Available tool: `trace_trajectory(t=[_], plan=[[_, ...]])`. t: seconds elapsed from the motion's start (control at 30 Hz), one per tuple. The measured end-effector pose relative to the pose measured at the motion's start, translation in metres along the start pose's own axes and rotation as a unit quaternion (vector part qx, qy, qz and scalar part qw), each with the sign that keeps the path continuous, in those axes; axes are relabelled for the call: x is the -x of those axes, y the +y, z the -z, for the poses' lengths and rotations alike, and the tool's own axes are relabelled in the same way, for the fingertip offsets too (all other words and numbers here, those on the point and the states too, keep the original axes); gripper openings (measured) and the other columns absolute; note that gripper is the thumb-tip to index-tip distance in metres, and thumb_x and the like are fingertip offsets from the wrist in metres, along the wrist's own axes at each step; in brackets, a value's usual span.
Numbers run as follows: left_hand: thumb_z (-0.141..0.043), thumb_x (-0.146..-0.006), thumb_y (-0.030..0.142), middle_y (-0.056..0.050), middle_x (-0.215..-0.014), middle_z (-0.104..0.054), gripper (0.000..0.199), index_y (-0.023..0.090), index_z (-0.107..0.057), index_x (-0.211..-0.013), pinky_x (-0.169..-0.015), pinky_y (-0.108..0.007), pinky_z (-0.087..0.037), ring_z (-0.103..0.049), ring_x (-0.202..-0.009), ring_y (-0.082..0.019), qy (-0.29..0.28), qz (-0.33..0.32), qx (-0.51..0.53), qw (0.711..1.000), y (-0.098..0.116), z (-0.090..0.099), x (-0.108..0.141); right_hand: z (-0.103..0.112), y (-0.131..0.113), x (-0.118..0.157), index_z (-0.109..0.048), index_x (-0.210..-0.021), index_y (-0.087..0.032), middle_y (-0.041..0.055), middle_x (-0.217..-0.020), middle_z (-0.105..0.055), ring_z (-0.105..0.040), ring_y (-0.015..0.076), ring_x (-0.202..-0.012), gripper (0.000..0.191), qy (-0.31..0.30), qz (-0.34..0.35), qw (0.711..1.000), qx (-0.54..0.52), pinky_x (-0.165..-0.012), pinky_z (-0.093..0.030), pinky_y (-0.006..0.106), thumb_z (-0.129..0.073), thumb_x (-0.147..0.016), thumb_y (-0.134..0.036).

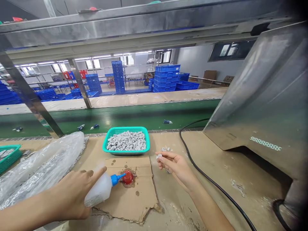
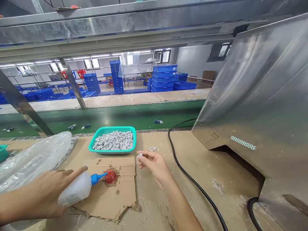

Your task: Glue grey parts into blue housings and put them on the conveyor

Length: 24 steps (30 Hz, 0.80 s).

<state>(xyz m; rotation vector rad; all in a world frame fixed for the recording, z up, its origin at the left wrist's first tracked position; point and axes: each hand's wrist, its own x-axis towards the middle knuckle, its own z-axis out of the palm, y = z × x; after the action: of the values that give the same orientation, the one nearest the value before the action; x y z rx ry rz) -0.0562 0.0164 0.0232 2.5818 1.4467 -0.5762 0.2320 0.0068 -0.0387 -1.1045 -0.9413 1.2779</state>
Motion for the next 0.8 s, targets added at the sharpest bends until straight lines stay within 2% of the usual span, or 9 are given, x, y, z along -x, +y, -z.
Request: trace_trajectory(t=[0.17, 0.33, 0.5, 0.67, 0.73, 0.8], plan=[[-0.045, -0.051, 0.024, -0.013, -0.095, -0.059, 0.085, 0.02, -0.02, -0.133, -0.069, -0.048, -0.043, -0.056, -0.082, -0.034, 0.001, -0.001, -0.01, 1.0, 0.002, 0.004, 0.0, 0.001, -0.002, 0.001, -0.066, -0.084, -0.014, 0.0011, -0.063, -0.058, -0.052, 0.0104, -0.058, 0.027, 0.0, -0.001, 1.0, -0.006, -0.057, -0.045, 0.024, -0.07, -0.062, -0.029], [-0.046, -0.051, 0.023, -0.012, -0.092, -0.06, 0.082, 0.021, -0.025, -0.13, -0.068, -0.043, -0.043, -0.057, -0.081, -0.032, 0.008, 0.002, -0.009, 1.0, 0.003, 0.006, 0.002, -0.001, -0.001, 0.004, -0.066, -0.082, -0.014, 0.0015, -0.062, -0.058, -0.052, 0.0104, -0.058, 0.027, 0.0, -0.003, 1.0, -0.012, -0.056, -0.045, 0.023, -0.071, -0.061, -0.03], [-0.049, -0.055, 0.026, -0.012, -0.096, -0.058, 0.079, 0.025, -0.023, -0.13, -0.069, -0.039, -0.042, -0.057, -0.082, -0.03, 0.041, 0.01, 0.021, 0.999, -0.002, 0.002, 0.006, -0.003, 0.001, 0.003, -0.066, -0.082, -0.015, 0.0027, -0.067, -0.061, -0.056, 0.0121, -0.064, 0.027, 0.003, 0.0, 1.0, -0.012, -0.063, -0.047, 0.025, -0.07, -0.062, -0.032], [-0.05, -0.062, 0.033, -0.009, -0.102, -0.055, 0.075, 0.028, -0.016, -0.129, -0.07, -0.037, -0.043, -0.055, -0.084, -0.028, 0.111, 0.047, 0.127, 0.985, -0.013, -0.006, 0.013, -0.003, 0.003, 0.002, -0.066, -0.08, -0.014, 0.0074, -0.085, -0.063, -0.059, 0.0164, -0.076, 0.027, -0.008, -0.003, 1.0, -0.006, -0.074, -0.048, 0.029, -0.069, -0.063, -0.033], [-0.051, -0.064, 0.034, -0.007, -0.104, -0.055, 0.075, 0.028, -0.012, -0.127, -0.072, -0.036, -0.043, -0.055, -0.085, -0.025, 0.162, 0.049, 0.189, 0.967, -0.022, -0.007, 0.016, -0.002, 0.006, 0.0, -0.065, -0.082, -0.014, 0.0065, -0.081, -0.063, -0.059, 0.0151, -0.071, 0.028, -0.007, -0.01, 1.0, -0.003, -0.07, -0.049, 0.027, -0.069, -0.063, -0.034], [-0.052, -0.065, 0.035, -0.005, -0.104, -0.055, 0.074, 0.027, -0.009, -0.125, -0.075, -0.034, -0.044, -0.055, -0.087, -0.024, 0.228, 0.067, 0.258, 0.936, -0.037, -0.005, 0.02, -0.001, 0.009, -0.003, -0.063, -0.088, -0.015, 0.0042, -0.076, -0.063, -0.057, 0.013, -0.062, 0.032, 0.011, -0.03, 0.999, 0.007, -0.063, -0.049, 0.024, -0.068, -0.064, -0.035]])
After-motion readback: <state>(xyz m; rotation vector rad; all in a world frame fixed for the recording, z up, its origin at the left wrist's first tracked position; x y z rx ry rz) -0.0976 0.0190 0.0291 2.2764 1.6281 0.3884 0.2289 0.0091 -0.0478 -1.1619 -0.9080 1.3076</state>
